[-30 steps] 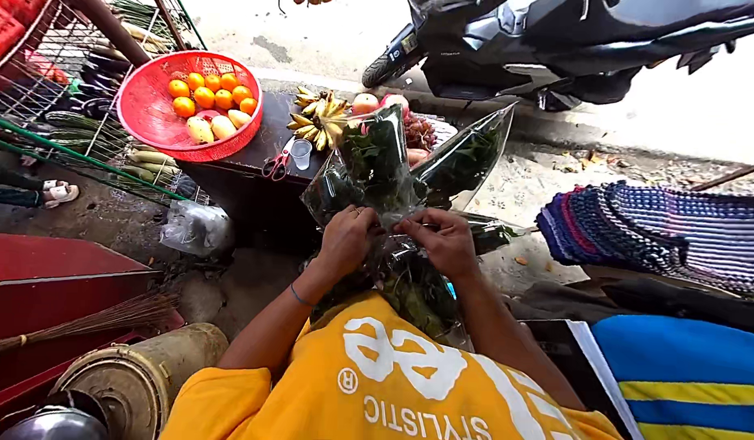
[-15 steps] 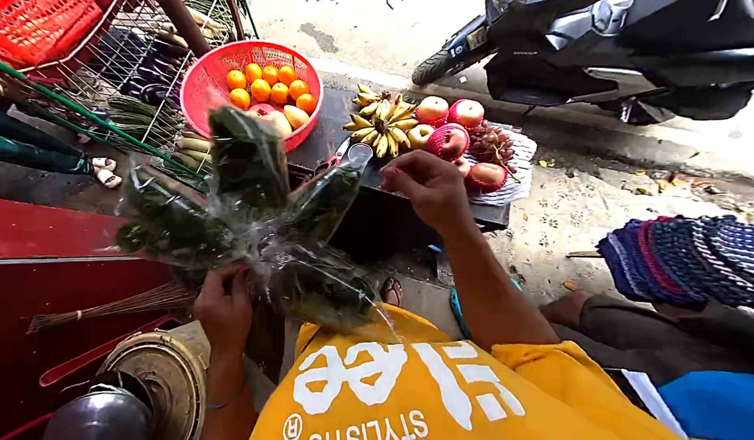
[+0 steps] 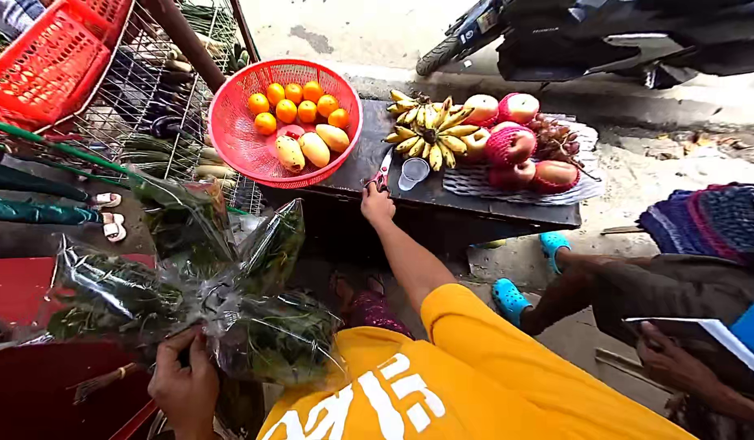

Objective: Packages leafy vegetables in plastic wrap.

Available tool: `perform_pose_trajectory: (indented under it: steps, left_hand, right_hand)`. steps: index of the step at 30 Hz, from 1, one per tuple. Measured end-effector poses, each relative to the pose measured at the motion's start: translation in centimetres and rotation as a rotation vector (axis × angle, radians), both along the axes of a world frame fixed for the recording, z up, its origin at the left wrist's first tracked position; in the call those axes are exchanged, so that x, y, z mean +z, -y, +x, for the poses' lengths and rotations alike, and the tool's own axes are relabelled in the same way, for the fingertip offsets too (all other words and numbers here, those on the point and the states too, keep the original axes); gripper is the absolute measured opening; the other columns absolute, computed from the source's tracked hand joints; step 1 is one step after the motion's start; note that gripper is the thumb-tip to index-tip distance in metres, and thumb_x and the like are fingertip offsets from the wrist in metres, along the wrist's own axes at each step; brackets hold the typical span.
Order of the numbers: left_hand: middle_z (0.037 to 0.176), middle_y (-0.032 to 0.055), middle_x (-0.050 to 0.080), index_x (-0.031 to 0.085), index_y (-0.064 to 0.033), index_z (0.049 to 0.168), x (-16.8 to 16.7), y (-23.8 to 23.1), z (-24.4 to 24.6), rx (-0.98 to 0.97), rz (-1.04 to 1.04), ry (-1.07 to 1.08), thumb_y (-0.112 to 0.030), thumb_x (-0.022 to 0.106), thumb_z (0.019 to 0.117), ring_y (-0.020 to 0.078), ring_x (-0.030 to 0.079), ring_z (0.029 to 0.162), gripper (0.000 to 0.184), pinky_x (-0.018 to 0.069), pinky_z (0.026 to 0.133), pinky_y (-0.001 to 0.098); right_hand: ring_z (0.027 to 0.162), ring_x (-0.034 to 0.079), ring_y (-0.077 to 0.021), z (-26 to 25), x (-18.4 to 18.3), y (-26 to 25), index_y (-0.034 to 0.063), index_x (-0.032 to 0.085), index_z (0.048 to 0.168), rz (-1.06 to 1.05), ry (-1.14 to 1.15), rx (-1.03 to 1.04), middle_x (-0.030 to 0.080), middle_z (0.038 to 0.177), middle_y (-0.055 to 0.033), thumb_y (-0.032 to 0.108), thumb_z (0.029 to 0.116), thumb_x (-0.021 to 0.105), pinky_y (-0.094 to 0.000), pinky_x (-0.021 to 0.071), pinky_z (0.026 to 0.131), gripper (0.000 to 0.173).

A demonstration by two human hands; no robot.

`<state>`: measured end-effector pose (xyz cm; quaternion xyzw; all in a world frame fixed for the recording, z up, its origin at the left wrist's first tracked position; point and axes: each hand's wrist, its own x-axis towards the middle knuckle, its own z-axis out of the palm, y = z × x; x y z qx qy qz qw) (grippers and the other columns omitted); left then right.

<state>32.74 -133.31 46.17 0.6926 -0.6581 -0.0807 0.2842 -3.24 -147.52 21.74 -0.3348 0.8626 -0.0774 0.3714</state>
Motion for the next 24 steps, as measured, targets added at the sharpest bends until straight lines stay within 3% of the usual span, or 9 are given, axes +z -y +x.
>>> perform_pose_trajectory:
  steps: [3,6,8,10,13,17,20,23,24]
  left_hand:
    - [0.088,0.0188,0.068,0.064,0.0151,0.095,-0.8,0.7,0.3,0.022,0.007,-0.035,-0.007,0.056,0.096,0.0009,0.062,0.081,0.024,0.0483,0.078,0.0139]
    - [0.087,0.0156,0.069,0.065,0.0125,0.094,-1.0,1.3,0.9,0.012,-0.014,-0.068,-0.006,0.058,0.0955,-0.0008,0.063,0.08,0.02,0.0491,0.076,0.0126]
    - [0.087,0.0144,0.07,0.066,0.0114,0.095,-0.6,1.9,1.0,0.003,-0.024,-0.093,-0.006,0.058,0.095,-0.0012,0.064,0.08,0.019,0.0496,0.076,0.013]
    - [0.087,0.0131,0.07,0.066,0.011,0.096,-0.3,2.5,0.9,-0.011,-0.031,-0.117,-0.006,0.059,0.0954,-0.0021,0.063,0.079,0.019,0.0491,0.076,0.0123]
    - [0.088,0.0126,0.071,0.067,0.0091,0.095,-0.4,3.2,0.4,-0.037,-0.046,-0.124,-0.006,0.059,0.0952,-0.0001,0.064,0.08,0.017,0.0497,0.076,0.0134]
    - [0.088,0.0148,0.073,0.069,0.0068,0.094,-0.4,4.0,-0.3,-0.097,-0.094,-0.097,-0.006,0.059,0.0948,0.0107,0.069,0.081,0.016,0.054,0.077,0.0214]
    - [0.088,0.0159,0.073,0.07,0.0055,0.093,-0.7,4.7,-0.8,-0.171,-0.122,-0.078,-0.006,0.061,0.0935,0.0207,0.072,0.081,0.014,0.0574,0.078,0.0319]
    - [0.09,0.0163,0.074,0.071,0.004,0.093,-0.6,5.0,-1.4,-0.235,-0.107,-0.051,-0.007,0.064,0.0937,0.0289,0.073,0.084,0.014,0.0587,0.08,0.0431]
    - [0.09,0.0166,0.074,0.072,0.0039,0.093,-0.4,5.1,-1.7,-0.256,-0.1,-0.047,-0.008,0.065,0.0937,0.0309,0.073,0.084,0.014,0.0585,0.08,0.0458]
  right_hand:
    - [0.122,0.06,-0.0484,-0.5,0.3,0.7,0.0218,0.038,0.156,0.077,-0.02,-0.06,0.066,0.127,-0.0264,0.031,0.1079,0.041,-0.0671,0.0466,0.095,0.049]
    - [0.123,0.061,-0.0439,-0.5,1.5,0.8,0.0058,0.021,0.16,0.108,0.016,-0.184,0.065,0.128,-0.0267,0.023,0.096,0.061,-0.0634,0.0474,0.098,0.077]
    - [0.128,0.057,-0.0447,-1.0,2.5,0.5,-0.0072,0.038,0.148,0.177,0.026,-0.14,0.06,0.134,-0.0296,0.026,0.0934,0.068,-0.0651,0.0437,0.102,0.071]
    - [0.128,0.057,-0.0439,-1.6,3.4,0.1,-0.008,0.061,0.128,0.281,-0.021,0.032,0.06,0.134,-0.0296,0.033,0.0959,0.065,-0.0665,0.0429,0.101,0.052]
    - [0.132,0.055,-0.0401,-2.6,4.2,-0.2,-0.0007,0.064,0.129,0.421,-0.134,0.231,0.06,0.138,-0.0248,0.036,0.095,0.064,-0.0668,0.0382,0.106,0.05]
    - [0.133,0.054,-0.0418,-4.0,5.4,-0.4,-0.0077,0.061,0.13,0.36,-0.022,0.291,0.057,0.14,-0.0279,0.03,0.1015,0.054,-0.0639,0.0415,0.106,0.048]
    - [0.117,0.061,-0.038,-4.9,5.6,-2.3,-0.0115,0.059,0.128,0.216,0.207,0.09,0.06,0.13,-0.0297,0.018,0.1035,0.054,-0.0553,0.0465,0.101,0.039]
    - [0.081,0.058,-0.0185,-4.0,9.2,-7.0,-0.0064,0.061,0.125,0.017,0.38,-0.015,0.066,0.107,-0.0179,0.012,0.105,0.05,-0.039,0.0469,0.075,0.029]
    - [0.076,0.057,-0.0125,-4.1,10.7,-9.1,-0.0065,0.061,0.124,-0.107,0.434,-0.049,0.068,0.102,-0.0144,0.009,0.1045,0.051,-0.0326,0.0467,0.07,0.027]
